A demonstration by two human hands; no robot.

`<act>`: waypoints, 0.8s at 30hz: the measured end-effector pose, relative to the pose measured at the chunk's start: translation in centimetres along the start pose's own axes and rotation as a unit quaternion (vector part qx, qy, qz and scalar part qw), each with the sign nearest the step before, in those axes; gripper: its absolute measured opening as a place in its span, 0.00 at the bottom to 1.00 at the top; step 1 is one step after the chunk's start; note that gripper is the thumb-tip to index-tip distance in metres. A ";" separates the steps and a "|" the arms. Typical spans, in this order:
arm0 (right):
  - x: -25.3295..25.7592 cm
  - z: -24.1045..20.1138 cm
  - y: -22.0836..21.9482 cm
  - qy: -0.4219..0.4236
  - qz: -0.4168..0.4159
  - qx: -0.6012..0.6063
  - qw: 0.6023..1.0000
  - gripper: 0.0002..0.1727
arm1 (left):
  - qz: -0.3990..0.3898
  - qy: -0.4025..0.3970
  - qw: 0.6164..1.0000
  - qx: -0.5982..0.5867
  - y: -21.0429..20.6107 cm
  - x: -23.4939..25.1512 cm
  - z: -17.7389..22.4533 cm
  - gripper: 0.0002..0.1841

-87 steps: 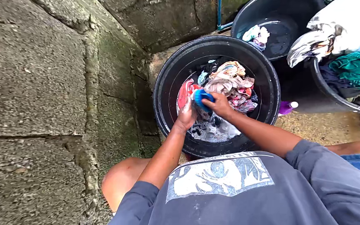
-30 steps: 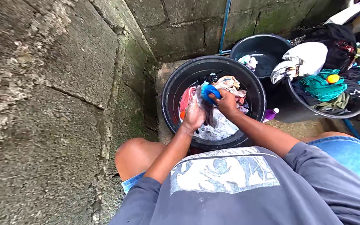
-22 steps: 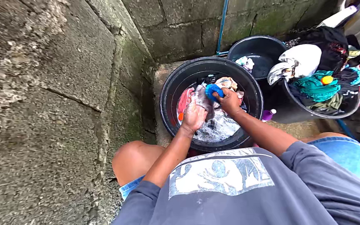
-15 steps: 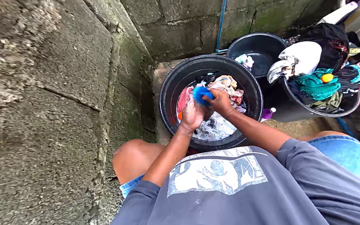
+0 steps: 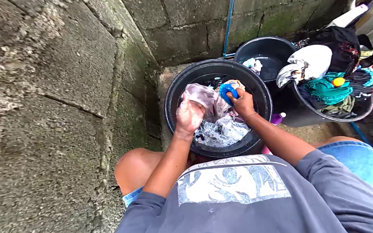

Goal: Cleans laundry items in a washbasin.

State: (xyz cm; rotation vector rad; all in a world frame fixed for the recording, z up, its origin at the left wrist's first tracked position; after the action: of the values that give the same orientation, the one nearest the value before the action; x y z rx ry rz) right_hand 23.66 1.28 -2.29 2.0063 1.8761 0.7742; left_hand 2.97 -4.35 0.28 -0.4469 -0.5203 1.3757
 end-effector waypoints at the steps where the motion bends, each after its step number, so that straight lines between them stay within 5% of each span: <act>1: -0.1 -0.3 -0.2 -0.006 -0.002 -0.002 1.000 0.24 | 0.028 0.000 1.000 -0.014 0.6 0.0 -1.0 0.30; 7: 0.2 -2.3 -1.6 -0.028 -0.066 -0.007 0.997 0.26 | 0.052 0.108 0.992 0.028 2.0 0.0 -5.6 0.25; 9: -1.2 -5.1 -2.5 0.070 -0.055 0.032 0.996 0.22 | 0.030 0.104 0.994 0.034 1.9 -0.4 -5.7 0.26; 12: -3.6 -7.2 -4.7 0.306 -0.025 0.068 0.949 0.15 | 0.027 0.073 0.997 0.023 0.3 -1.4 -5.0 0.12; 16: -0.5 -1.7 -2.4 0.123 -0.023 0.012 0.992 0.23 | -0.078 0.060 0.995 -0.007 -0.3 -1.3 -4.0 0.32; 18: -1.5 -3.3 -2.2 0.167 0.009 0.014 0.986 0.23 | -0.062 0.059 0.996 0.022 0.3 -0.9 -4.2 0.29; 21: -4.1 -7.7 -4.2 0.367 0.020 0.075 0.927 0.13 | -0.017 0.042 0.998 0.034 0.8 -1.4 -4.7 0.08; 22: -3.6 -7.3 -4.4 0.368 0.014 0.073 0.927 0.13 | -0.018 0.046 0.999 0.019 0.6 -1.3 -4.5 0.10; 24: -1.3 -4.5 -3.1 0.231 -0.014 0.027 0.972 0.19 | -0.042 0.058 0.997 0.012 -0.3 -1.0 -3.9 0.26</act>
State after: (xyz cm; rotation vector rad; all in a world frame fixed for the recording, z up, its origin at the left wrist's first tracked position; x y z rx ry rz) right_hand 18.53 -0.30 -0.58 1.9459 2.1819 1.2844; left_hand 5.40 -5.40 -2.77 -0.4773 -0.4216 1.2652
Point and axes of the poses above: each hand's wrist, its own x-axis towards the middle knuckle, its own y-axis out of the back of the hand, z = x × y, the point moved 3 cm from there along x, towards the middle knuckle, and after that the axes turned 5 degrees about x, right-handed, at the moved point
